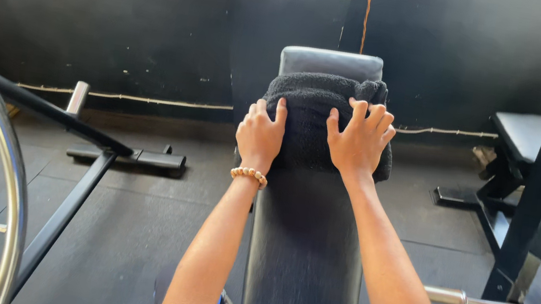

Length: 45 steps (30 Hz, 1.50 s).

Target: The person wipes a gym bench with a towel, moving the cloth across the surface and over the top edge.

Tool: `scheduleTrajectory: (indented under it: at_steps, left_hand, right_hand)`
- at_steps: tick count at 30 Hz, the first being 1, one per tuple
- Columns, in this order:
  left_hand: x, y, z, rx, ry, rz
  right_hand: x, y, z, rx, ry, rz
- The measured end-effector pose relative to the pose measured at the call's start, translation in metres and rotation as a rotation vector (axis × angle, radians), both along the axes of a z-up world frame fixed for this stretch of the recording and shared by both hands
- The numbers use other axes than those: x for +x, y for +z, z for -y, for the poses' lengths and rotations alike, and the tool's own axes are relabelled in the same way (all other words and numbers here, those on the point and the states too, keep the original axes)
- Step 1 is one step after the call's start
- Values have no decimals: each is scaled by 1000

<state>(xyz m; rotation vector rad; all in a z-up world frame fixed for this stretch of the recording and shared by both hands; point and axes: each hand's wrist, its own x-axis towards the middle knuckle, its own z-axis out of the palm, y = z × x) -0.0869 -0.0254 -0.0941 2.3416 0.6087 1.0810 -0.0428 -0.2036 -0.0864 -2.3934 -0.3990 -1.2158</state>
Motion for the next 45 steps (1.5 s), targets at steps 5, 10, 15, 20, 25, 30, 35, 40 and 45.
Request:
scheduleTrajectory:
  at_steps: [5, 10, 15, 20, 25, 30, 35, 40, 45]
  left_hand:
    - [-68, -54, 25, 40, 39, 54]
    - [-149, -124, 54, 80, 34, 57]
    - [-235, -192, 85, 53, -11, 32]
    - [-319, -240, 112, -3, -67, -56]
    - [-310, -222, 125, -92, -86, -229]
    - [-228, -202, 93, 3, -77, -96]
    - [-130, -96, 61, 154, -23, -38]
    - [-18, -17, 31, 324, 84, 76]
    - [70, 50, 10, 237, 31, 109]
  right_hand:
    - [-56, -48, 23, -39, 14, 51]
    - [-131, -120, 55, -15, 65, -1]
    - [-222, -195, 88, 0, 94, -64]
    - [-301, -255, 108, -83, 88, -78]
    - [-303, -251, 96, -114, 47, -154]
    - [-232, -202, 73, -117, -15, -38]
    - [-129, -115, 47, -125, -36, 42]
    - [-27, -29, 23, -75, -32, -2]
    - [59, 37, 0, 65, 42, -91]
